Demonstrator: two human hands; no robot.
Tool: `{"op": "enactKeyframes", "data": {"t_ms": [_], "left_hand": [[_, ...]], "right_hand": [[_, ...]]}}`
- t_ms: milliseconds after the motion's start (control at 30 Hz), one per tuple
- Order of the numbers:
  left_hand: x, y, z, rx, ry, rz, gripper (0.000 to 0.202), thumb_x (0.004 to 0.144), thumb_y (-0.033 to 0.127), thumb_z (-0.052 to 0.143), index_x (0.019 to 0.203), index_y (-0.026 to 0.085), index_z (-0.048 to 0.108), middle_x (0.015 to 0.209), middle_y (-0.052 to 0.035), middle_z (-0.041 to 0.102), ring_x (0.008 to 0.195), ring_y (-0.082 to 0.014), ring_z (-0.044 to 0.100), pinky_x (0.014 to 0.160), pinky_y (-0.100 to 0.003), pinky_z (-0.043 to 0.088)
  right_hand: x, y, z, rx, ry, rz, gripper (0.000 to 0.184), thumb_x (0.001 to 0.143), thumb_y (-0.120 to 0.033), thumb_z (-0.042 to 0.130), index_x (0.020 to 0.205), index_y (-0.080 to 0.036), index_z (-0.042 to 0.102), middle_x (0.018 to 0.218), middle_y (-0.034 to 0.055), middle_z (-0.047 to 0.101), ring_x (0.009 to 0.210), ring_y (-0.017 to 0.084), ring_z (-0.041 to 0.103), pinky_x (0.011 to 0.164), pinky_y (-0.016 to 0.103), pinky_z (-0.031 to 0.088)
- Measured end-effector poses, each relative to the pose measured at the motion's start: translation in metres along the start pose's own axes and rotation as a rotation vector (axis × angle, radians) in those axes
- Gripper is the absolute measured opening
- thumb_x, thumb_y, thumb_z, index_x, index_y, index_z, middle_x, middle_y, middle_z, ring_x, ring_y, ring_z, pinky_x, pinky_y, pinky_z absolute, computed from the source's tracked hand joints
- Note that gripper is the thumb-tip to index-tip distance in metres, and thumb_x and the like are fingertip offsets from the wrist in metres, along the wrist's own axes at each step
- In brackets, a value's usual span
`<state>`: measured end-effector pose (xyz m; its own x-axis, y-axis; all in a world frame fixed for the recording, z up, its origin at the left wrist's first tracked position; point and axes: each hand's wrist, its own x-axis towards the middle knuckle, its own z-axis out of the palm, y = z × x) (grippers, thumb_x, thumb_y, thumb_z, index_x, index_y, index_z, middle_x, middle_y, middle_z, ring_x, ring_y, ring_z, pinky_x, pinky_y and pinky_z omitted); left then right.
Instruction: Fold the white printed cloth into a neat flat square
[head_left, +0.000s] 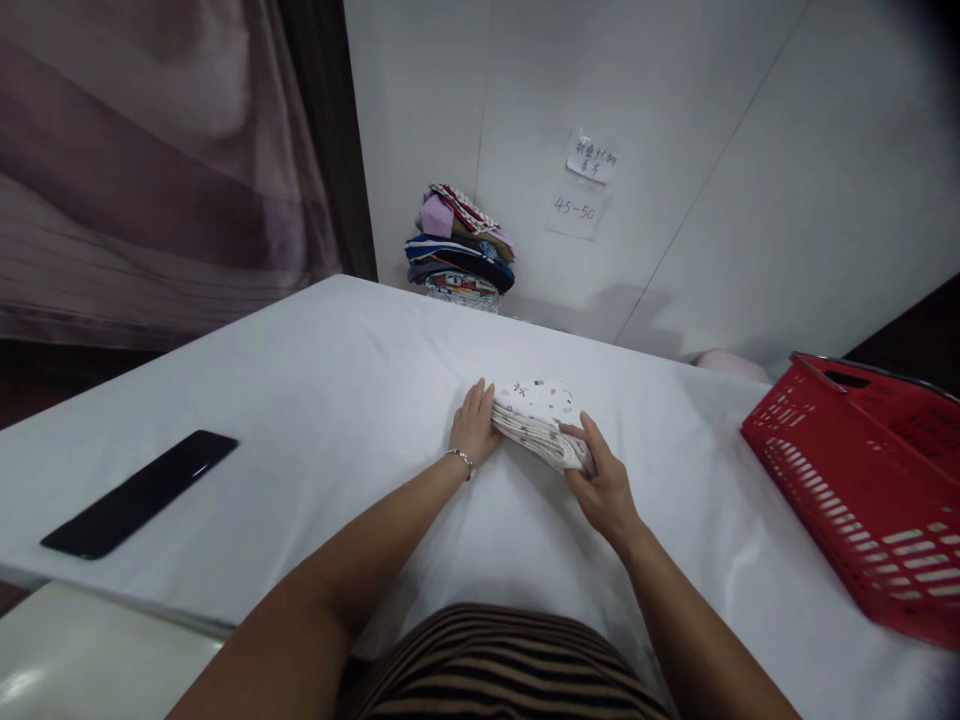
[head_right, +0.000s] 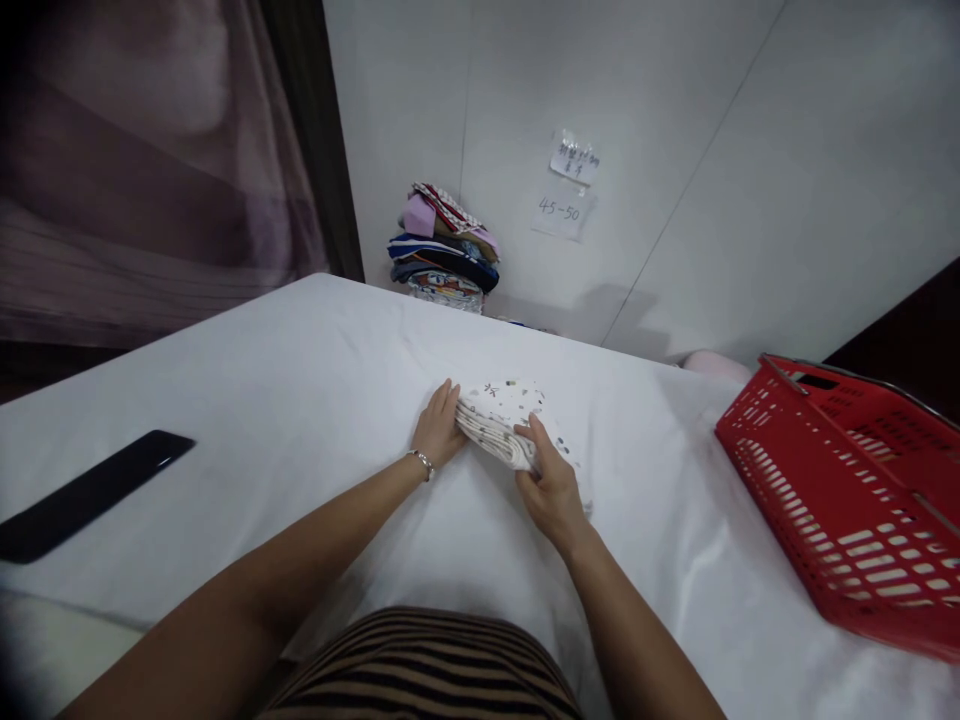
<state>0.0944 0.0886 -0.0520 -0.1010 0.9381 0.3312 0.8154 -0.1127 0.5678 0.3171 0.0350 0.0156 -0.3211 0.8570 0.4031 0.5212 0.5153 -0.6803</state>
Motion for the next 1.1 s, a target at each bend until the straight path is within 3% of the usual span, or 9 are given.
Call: {"op": "enactKeyframes", "data": {"t_ms": [233, 367, 433, 533, 633, 700, 800, 967, 1100], "left_hand": [[0.033, -0.005, -0.028, 0.092, -0.151, 0.284, 0.044, 0.07, 0.013, 0.053, 0.113, 0.022, 0.056, 0.118, -0.0073, 0.06, 0.13, -0.0238, 0.034, 0.111, -0.044, 0.011], [0.037, 0.023, -0.07, -0.005, -0.198, 0.369, 0.033, 0.069, 0.019, 0.056, 0.102, 0.022, 0.06, 0.108, -0.0049, 0.063, 0.118, -0.0228, 0.047, 0.112, -0.043, 0.008], [0.034, 0.045, -0.095, -0.141, -0.264, 0.311, 0.032, 0.068, 0.022, 0.059, 0.1, 0.024, 0.061, 0.104, -0.0017, 0.065, 0.106, -0.021, 0.054, 0.111, -0.041, 0.012], [0.025, 0.077, -0.126, -0.46, -0.421, 0.08, 0.03, 0.064, 0.025, 0.066, 0.093, 0.024, 0.066, 0.096, -0.0012, 0.067, 0.097, -0.0216, 0.058, 0.096, -0.036, 0.038], [0.015, 0.097, -0.134, -0.815, -0.631, -0.158, 0.031, 0.061, 0.023, 0.071, 0.091, 0.022, 0.067, 0.092, -0.0033, 0.068, 0.089, -0.0201, 0.061, 0.077, -0.029, 0.048], [0.009, 0.099, -0.125, -0.973, -0.748, -0.269, 0.028, 0.061, 0.025, 0.072, 0.088, 0.019, 0.067, 0.089, -0.0056, 0.069, 0.082, -0.0188, 0.062, 0.069, -0.027, 0.049], [0.003, 0.083, -0.094, -1.063, -0.816, -0.415, 0.027, 0.062, 0.03, 0.072, 0.084, 0.016, 0.066, 0.082, -0.0078, 0.069, 0.074, -0.018, 0.063, 0.063, -0.027, 0.05], [-0.004, 0.029, -0.039, -0.784, -0.62, -0.746, 0.017, 0.06, 0.025, 0.071, 0.069, 0.016, 0.06, 0.07, -0.0056, 0.066, 0.07, -0.0198, 0.062, 0.058, -0.028, 0.05], [-0.011, 0.007, -0.027, -0.55, -0.554, -0.607, 0.013, 0.065, 0.028, 0.065, 0.066, 0.017, 0.059, 0.068, -0.0046, 0.063, 0.067, -0.0205, 0.061, 0.055, -0.027, 0.046]], "right_hand": [[0.022, -0.003, -0.06, 0.174, 0.055, 0.082, 0.077, 0.074, -0.022, 0.059, 0.142, -0.026, 0.023, 0.122, 0.0062, 0.059, 0.097, 0.019, 0.059, 0.082, 0.033, 0.05], [0.044, -0.006, -0.112, 0.328, 0.148, 0.131, 0.084, 0.071, -0.022, 0.065, 0.143, -0.028, 0.022, 0.121, 0.0075, 0.059, 0.095, 0.02, 0.061, 0.078, 0.033, 0.052], [0.059, -0.007, -0.14, 0.365, 0.178, 0.155, 0.087, 0.068, -0.021, 0.067, 0.143, -0.03, 0.022, 0.118, 0.0063, 0.06, 0.094, 0.02, 0.062, 0.076, 0.033, 0.053], [0.089, -0.004, -0.176, 0.402, 0.162, 0.158, 0.089, 0.067, -0.016, 0.068, 0.142, -0.031, 0.023, 0.115, 0.0057, 0.062, 0.093, 0.02, 0.063, 0.076, 0.034, 0.053], [0.127, 0.007, -0.19, 0.398, 0.054, 0.179, 0.088, 0.066, -0.012, 0.067, 0.142, -0.029, 0.025, 0.114, 0.0069, 0.063, 0.088, 0.02, 0.065, 0.074, 0.035, 0.054], [0.156, 0.019, -0.181, 0.382, -0.058, 0.218, 0.089, 0.065, -0.008, 0.066, 0.142, -0.026, 0.025, 0.112, 0.0076, 0.064, 0.084, 0.019, 0.065, 0.072, 0.033, 0.055], [0.193, 0.043, -0.136, 0.277, -0.181, 0.296, 0.089, 0.064, -0.003, 0.062, 0.143, -0.02, 0.024, 0.108, 0.0091, 0.065, 0.078, 0.018, 0.065, 0.068, 0.03, 0.054], [0.215, 0.086, -0.022, -0.132, -0.286, 0.339, 0.081, 0.063, -0.002, 0.063, 0.139, -0.015, 0.036, 0.106, 0.0101, 0.066, 0.083, 0.02, 0.064, 0.075, 0.03, 0.052], [0.207, 0.112, 0.039, -0.191, -0.323, 0.305, 0.071, 0.068, -0.002, 0.058, 0.136, -0.016, 0.041, 0.117, 0.0121, 0.061, 0.103, 0.026, 0.058, 0.089, 0.036, 0.046]]}}
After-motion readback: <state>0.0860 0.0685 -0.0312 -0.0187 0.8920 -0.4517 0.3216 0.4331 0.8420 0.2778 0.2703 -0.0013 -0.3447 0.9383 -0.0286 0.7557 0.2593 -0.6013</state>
